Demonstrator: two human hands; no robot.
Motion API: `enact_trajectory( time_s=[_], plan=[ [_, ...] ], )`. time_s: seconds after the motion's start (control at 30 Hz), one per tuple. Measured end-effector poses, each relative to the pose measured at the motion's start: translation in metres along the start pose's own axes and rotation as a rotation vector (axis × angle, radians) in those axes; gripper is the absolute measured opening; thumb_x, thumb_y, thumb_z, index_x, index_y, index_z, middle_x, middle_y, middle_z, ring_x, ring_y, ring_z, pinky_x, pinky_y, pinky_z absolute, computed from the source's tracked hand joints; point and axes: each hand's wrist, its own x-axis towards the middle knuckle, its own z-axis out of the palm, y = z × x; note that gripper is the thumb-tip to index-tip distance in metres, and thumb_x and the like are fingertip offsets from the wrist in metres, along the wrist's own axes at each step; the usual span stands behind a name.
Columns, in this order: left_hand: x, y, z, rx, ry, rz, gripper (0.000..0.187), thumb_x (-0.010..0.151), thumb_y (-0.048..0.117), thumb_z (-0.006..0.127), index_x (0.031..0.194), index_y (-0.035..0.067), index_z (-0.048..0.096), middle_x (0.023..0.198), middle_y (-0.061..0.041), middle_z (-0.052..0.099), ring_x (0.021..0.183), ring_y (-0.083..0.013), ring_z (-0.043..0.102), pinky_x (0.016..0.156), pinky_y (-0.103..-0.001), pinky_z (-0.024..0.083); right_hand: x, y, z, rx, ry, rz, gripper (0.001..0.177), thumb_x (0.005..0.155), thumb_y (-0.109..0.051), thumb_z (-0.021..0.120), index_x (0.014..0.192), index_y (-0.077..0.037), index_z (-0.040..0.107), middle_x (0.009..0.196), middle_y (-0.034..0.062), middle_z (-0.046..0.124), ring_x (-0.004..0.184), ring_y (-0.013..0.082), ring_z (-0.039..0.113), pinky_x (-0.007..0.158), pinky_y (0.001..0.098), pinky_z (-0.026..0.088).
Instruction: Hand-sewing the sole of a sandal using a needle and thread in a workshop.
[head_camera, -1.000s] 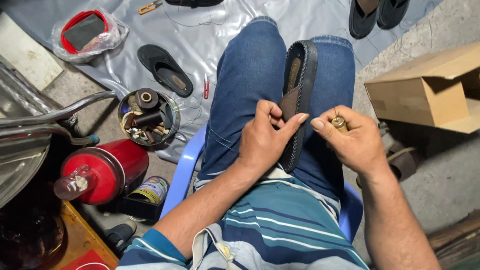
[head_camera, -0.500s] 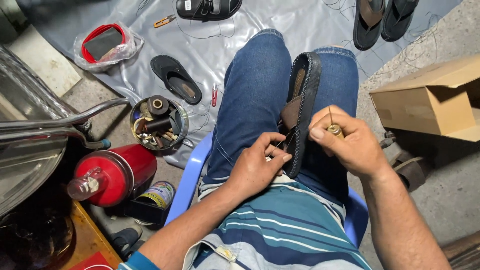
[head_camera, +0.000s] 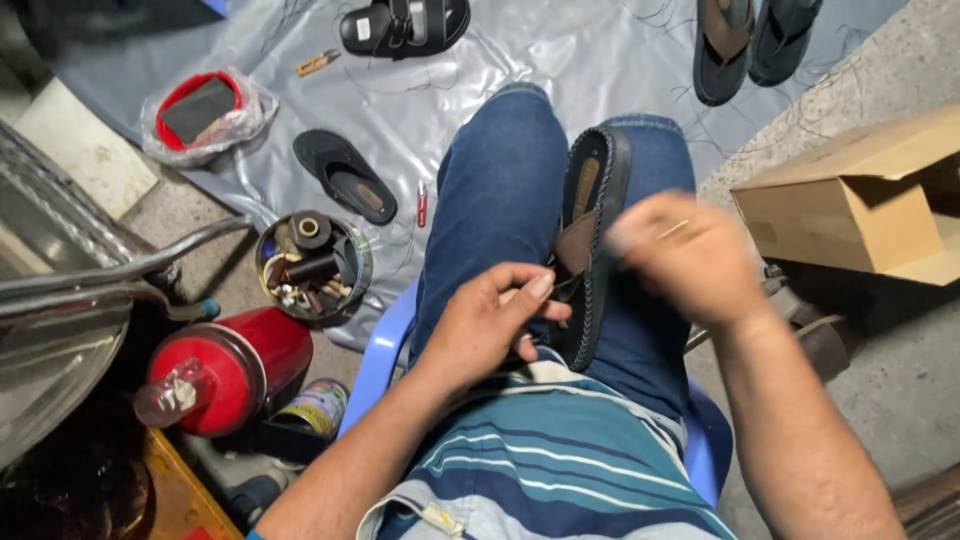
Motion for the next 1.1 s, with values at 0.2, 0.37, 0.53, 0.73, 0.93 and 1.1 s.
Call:
enact_trajectory(
  time_s=[0.2,0.37,0.53,0.73,0.93,1.1],
  plan=[
    [0.0,-0.01,-0.005,0.977,0.092,0.065,0.034,0.084,0.037,0.044,0.11,0.023,0.061,0.093,0.001,0.071,0.089,-0.0194,0.066,0.075,-0.031,0.046,-0.013,0.052,-0.083,1.162,1.161,0.237,0.006,0.085,-0.02,0.065,0.087,-0.015,0.064,0.088,-0.0071,0.069,0.043,-0.0026,0.038,0.037,0.0107,0.027],
    [0.004,-0.014,0.003,1.251,-0.021,0.097,0.032,0.088,0.03,0.039,0.113,0.021,0.057,0.086,-0.003,0.07,0.082,-0.0344,0.062,0.069,-0.049,0.046,-0.027,0.02,-0.016,-0.557,0.233,-0.344,0.038,0.085,-0.009,0.061,0.121,-0.019,0.056,0.13,0.0136,0.054,0.121,0.0279,0.051,0.099,0.0342,0.042],
    [-0.005,-0.011,0.002,1.165,-0.034,0.231,0.026,0.088,0.027,0.045,0.104,0.015,0.063,0.098,-0.01,0.066,0.09,-0.0356,0.063,0.074,-0.046,0.051,-0.029,0.017,0.014,-0.419,0.318,-0.255,0.01,0.08,-0.016,0.069,0.09,-0.016,0.066,0.075,0.0014,0.063,0.073,0.0224,0.063,0.066,0.0329,0.051],
    [-0.019,0.003,0.006,0.793,-0.271,0.486,0.017,0.089,0.018,0.05,0.093,0.014,0.066,0.123,-0.013,0.05,0.111,-0.039,0.049,0.092,-0.047,0.039,-0.027,0.003,0.019,-0.336,0.321,-0.14,0.005,0.08,-0.019,0.068,0.083,-0.02,0.065,0.058,-0.0003,0.061,0.058,0.0213,0.062,0.055,0.0309,0.049],
    [-0.032,0.003,0.008,0.124,-0.256,0.441,0.023,0.089,0.02,0.052,0.093,0.003,0.067,0.135,-0.02,0.044,0.119,-0.0273,0.046,0.095,-0.037,0.039,-0.039,0.013,0.008,-0.192,0.247,0.041,0.006,0.077,-0.016,0.069,0.083,-0.017,0.068,0.056,0.0065,0.061,0.056,0.0222,0.06,0.053,0.0319,0.047],
    [0.006,-0.035,0.009,0.401,0.145,0.034,0.048,0.075,0.027,0.071,0.112,-0.001,0.058,0.092,-0.015,0.068,0.079,-0.0211,0.067,0.071,-0.032,0.054,-0.036,0.009,0.005,-0.1,0.221,0.126,0.006,0.076,-0.012,0.069,0.081,-0.016,0.07,0.052,0.0048,0.061,0.05,0.0137,0.054,0.051,0.0268,0.045]
  ],
)
